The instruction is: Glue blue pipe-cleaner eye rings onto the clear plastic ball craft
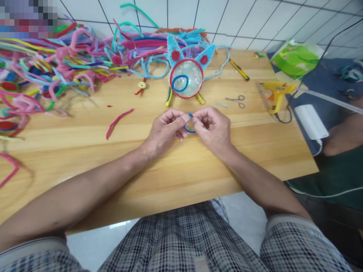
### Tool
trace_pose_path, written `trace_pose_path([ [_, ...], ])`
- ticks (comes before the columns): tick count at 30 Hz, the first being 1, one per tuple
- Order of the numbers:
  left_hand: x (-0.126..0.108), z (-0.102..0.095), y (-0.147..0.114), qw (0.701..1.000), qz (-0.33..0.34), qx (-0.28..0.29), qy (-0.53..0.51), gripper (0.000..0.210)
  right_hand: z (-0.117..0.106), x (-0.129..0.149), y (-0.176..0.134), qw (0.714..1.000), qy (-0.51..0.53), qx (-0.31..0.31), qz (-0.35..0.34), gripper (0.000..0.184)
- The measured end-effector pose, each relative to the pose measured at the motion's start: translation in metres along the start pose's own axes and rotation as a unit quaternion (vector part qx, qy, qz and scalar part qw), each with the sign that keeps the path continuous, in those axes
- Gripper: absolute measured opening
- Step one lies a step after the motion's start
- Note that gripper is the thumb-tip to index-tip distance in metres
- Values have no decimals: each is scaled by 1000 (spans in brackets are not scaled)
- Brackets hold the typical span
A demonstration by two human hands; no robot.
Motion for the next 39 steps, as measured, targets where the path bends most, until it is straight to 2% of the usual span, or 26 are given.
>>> trace_pose_path([
  [18, 1, 1, 2, 1000, -12, -26, 9, 40, -1, 4, 0, 1000, -17, 9, -5, 9],
  [39, -1, 0, 3, 1000, -1, -8, 22, 26, -2, 1, 1, 999, -24, 30, -33, 9],
])
Point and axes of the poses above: each hand's wrist, its own y-axis towards the middle knuckle, its own z-axis out of the palm, x = y × z, the point moved 2 cm from there along y, towards the middle knuckle, and after that the axes turned 11 degrees about -x, right-handed, at the moved point
